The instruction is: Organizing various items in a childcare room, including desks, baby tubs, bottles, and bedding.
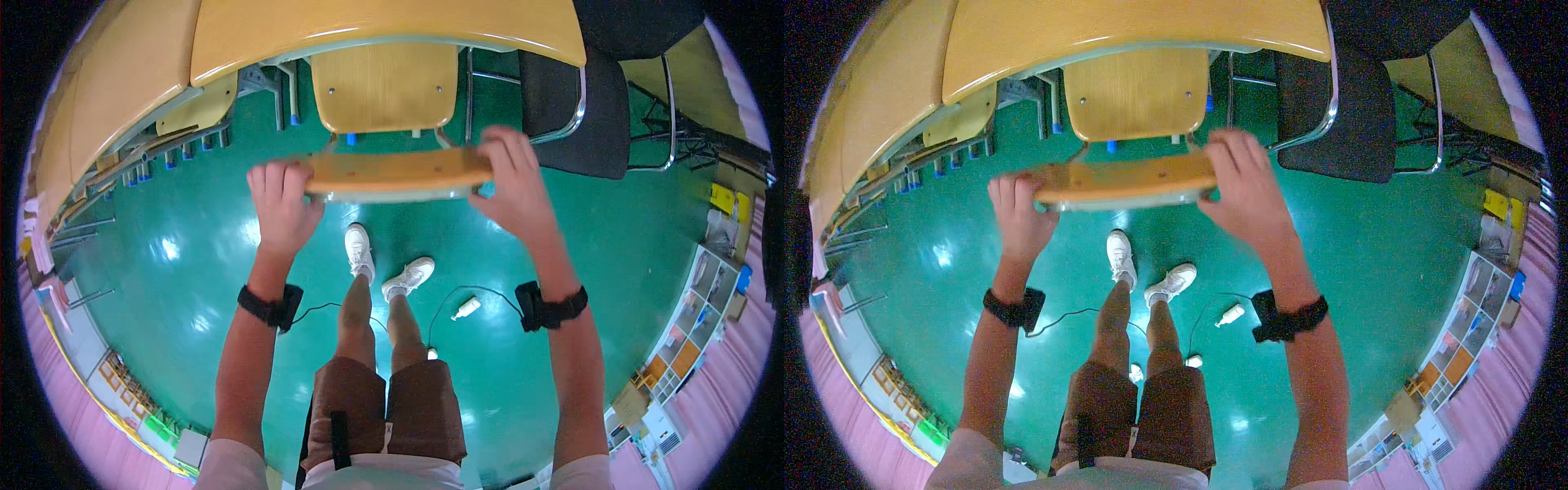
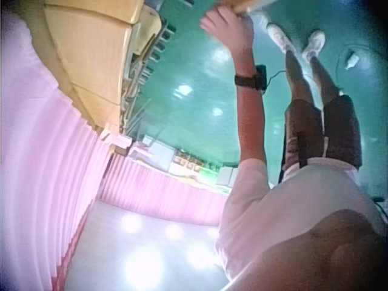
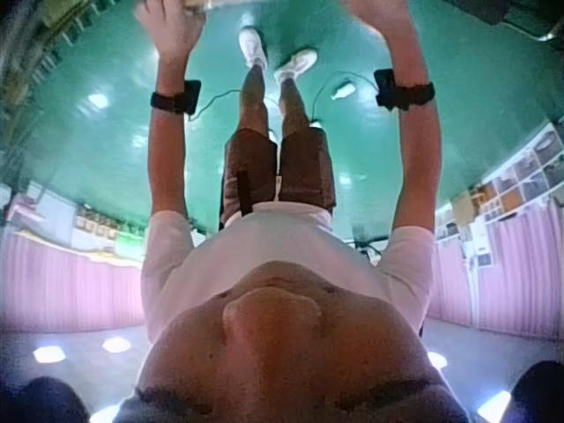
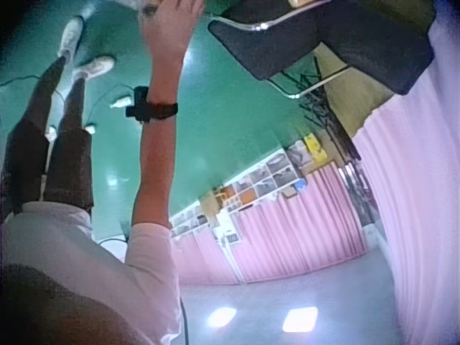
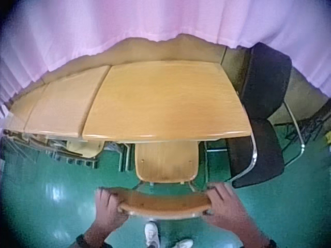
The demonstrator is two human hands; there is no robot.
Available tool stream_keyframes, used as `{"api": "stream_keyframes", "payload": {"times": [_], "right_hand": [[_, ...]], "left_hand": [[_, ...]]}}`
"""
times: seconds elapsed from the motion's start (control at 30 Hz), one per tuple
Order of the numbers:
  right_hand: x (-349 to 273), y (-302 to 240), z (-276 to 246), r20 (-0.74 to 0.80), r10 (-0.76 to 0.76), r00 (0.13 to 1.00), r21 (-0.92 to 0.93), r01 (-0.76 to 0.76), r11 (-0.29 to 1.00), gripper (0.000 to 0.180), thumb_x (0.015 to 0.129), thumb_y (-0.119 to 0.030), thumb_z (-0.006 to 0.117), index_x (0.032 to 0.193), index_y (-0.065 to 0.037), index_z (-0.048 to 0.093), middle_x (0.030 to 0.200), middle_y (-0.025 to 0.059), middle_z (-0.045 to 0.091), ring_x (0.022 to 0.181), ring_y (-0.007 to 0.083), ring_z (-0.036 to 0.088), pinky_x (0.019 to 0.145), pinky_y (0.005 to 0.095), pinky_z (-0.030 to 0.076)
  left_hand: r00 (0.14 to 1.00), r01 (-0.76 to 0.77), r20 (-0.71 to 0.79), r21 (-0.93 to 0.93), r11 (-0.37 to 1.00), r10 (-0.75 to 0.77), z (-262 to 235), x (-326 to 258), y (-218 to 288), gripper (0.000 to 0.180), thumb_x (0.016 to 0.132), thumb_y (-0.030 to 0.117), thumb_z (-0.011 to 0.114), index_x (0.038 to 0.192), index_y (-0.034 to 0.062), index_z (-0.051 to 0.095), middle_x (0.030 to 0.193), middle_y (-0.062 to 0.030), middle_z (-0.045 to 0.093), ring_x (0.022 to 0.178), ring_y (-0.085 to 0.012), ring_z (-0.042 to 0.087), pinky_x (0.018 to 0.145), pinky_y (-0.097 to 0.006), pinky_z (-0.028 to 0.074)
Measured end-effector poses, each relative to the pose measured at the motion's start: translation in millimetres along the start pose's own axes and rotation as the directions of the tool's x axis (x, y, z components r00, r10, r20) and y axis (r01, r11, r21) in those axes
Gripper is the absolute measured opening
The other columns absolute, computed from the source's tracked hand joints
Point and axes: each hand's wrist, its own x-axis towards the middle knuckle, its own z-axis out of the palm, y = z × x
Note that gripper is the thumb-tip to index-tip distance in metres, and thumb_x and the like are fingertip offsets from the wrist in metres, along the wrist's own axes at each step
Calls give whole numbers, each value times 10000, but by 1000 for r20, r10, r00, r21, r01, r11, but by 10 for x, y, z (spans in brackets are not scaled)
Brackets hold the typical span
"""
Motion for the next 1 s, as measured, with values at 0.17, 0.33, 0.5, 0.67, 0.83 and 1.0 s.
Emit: {"api": "stream_keyframes", "payload": {"times": [0.17,0.33,0.5,0.67,0.83,1.0], "right_hand": [[420,165,-150,-251,-35,967,-88,13,996,850,571,-134,778,1316,-131,368,1440,182,181,1327,350,206,1075,464,228],[786,280,-212,-356,-97,929,-282,-8,960,1039,592,-197,789,1426,-249,172,1467,212,83,1356,352,132,1086,522,135],[861,79,-324,-260,86,962,-284,-161,945,1020,633,-191,752,1424,-71,119,1448,231,133,1356,370,98,1086,531,42],[819,67,-320,-245,109,963,-164,-152,975,1018,623,-162,748,1417,-49,121,1417,247,206,1347,354,152,1084,529,65],[730,189,-259,-226,206,952,-230,-257,938,987,659,-215,723,1421,-64,114,1423,242,197,1356,361,110,1087,524,42],[-102,0,158,-428,235,873,-30,-273,961,1011,658,-395,727,1428,-133,127,1455,189,173,1335,331,217,1061,578,115]], "left_hand": [[999,-46,-28,20,999,46,196,613,-107,490,491,6,690,934,75,493,986,-121,482,933,-324,452,815,-435,363],[985,-117,-121,30,993,120,274,981,-225,679,503,33,738,1123,107,471,1210,-113,440,1133,-313,416,976,-496,308],[1000,-15,13,96,995,14,153,1048,-173,971,504,14,759,1348,84,286,1419,-122,282,1305,-299,279,1067,-543,183],[999,-31,-19,30,999,32,164,1057,-196,961,510,17,762,1344,66,287,1397,-129,321,1289,-305,306,1069,-520,195],[995,-90,43,25,996,89,133,1068,-90,923,553,47,766,1342,41,286,1371,-160,349,1261,-325,339,1068,-468,219],[988,-93,134,155,983,73,58,1077,-150,897,623,125,750,1363,22,254,1371,-151,362,1259,-312,350,1052,-484,230]]}}
